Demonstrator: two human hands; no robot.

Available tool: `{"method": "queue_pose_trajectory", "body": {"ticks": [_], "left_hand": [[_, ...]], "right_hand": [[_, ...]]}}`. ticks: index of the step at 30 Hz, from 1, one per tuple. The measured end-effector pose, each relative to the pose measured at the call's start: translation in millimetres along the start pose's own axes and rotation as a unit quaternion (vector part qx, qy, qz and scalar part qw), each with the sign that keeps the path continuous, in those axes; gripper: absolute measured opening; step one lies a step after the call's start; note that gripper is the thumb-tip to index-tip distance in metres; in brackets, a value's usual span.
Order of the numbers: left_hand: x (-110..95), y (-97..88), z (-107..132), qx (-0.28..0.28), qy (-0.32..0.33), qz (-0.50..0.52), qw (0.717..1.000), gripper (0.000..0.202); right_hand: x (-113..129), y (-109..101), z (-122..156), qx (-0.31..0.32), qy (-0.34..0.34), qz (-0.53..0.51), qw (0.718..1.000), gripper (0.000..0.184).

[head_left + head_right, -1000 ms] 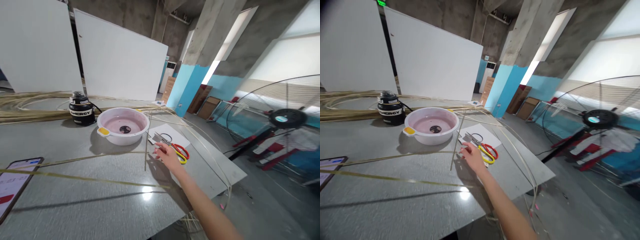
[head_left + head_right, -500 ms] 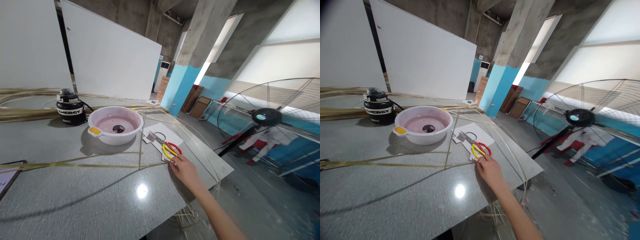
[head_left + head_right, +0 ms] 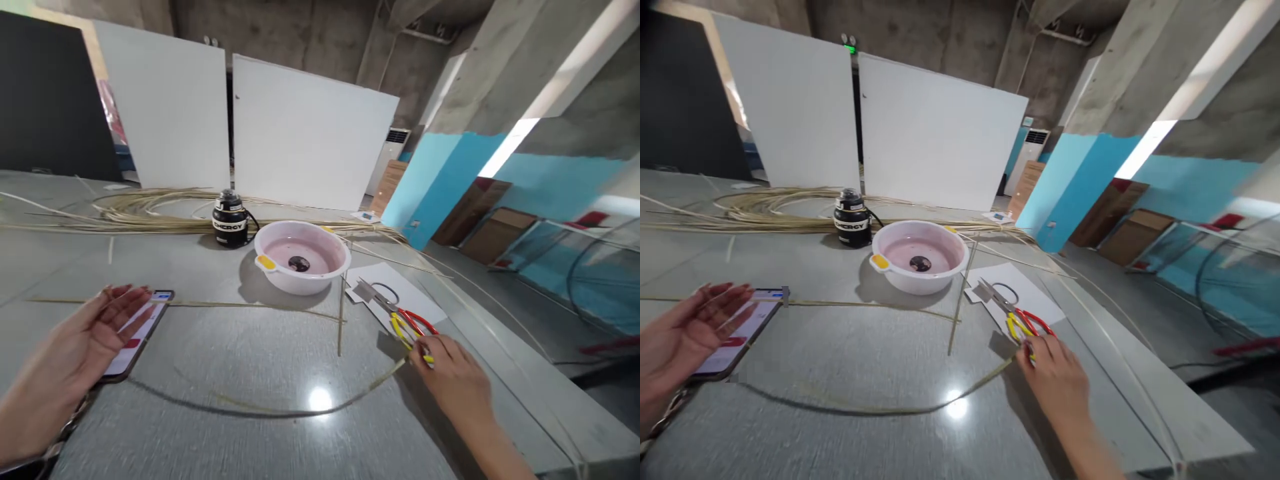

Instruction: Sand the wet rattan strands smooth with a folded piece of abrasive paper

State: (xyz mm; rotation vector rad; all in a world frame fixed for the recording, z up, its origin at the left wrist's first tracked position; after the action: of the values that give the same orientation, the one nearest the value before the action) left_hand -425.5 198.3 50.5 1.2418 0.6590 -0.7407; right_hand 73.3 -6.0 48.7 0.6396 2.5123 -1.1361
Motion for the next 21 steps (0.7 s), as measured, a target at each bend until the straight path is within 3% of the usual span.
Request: {"method": "queue_pose_trajectory", "body": {"ticks": [6,8,11,13,15,17,18,21], "left_hand": [[30.0,2.7,20.9,0.087,-0.054,-0.059,0.993,0.036],[39.2,0.0,27.3,0.133,-0.071,-0.17,0.974,0.028],[42.8,-1.3,35.0,0.186,-0.016,-0.361,0.914,0.03],[42.2,0.8,39.8,0.205,0.012,-0.408,0.89,0.035],[40.9,3.5,43.5,0.207,0.007,-0.395,0.895,0.041],[38.5,6.3,45.8,0.19,-0.008,-0.355,0.915,0.045],[36.8,7.7,46.5,0.175,-0.008,-0.335,0.926,0.045],[34.4,13.5,47.4,0.146,0.002,-0.271,0.951,0.044]], "right_hand": [[16.8,-6.4,-13.4,-0.064,-0.013,-0.042,0.997,0.003],[25.9,-13.6,-16.3,-0.084,-0.007,-0.072,0.994,0.002],[40.1,-17.1,-19.2,-0.078,0.007,-0.142,0.987,0.007],[47.7,-15.0,-20.2,-0.054,0.02,-0.212,0.975,0.009],[51.0,-11.8,-20.9,-0.019,0.06,-0.297,0.953,0.014],[52.5,-7.7,-22.3,0.043,0.13,-0.396,0.908,0.019],[53.7,-5.9,-23.3,0.076,0.171,-0.453,0.872,0.021],[62.1,-5.7,-29.4,0.128,0.287,-0.628,0.712,0.031]]}}
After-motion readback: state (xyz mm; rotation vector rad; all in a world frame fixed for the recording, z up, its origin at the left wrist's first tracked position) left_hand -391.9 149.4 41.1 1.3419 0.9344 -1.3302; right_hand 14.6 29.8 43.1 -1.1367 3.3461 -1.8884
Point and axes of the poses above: each hand's wrist, its own z-axis away from the middle knuckle, its own y-axis out of the palm, x = y × z, the point moved 5 cm from there along -z, towards the middle knuckle, and after that the axes turned 11 degrees about x, right-handed, at the moved point
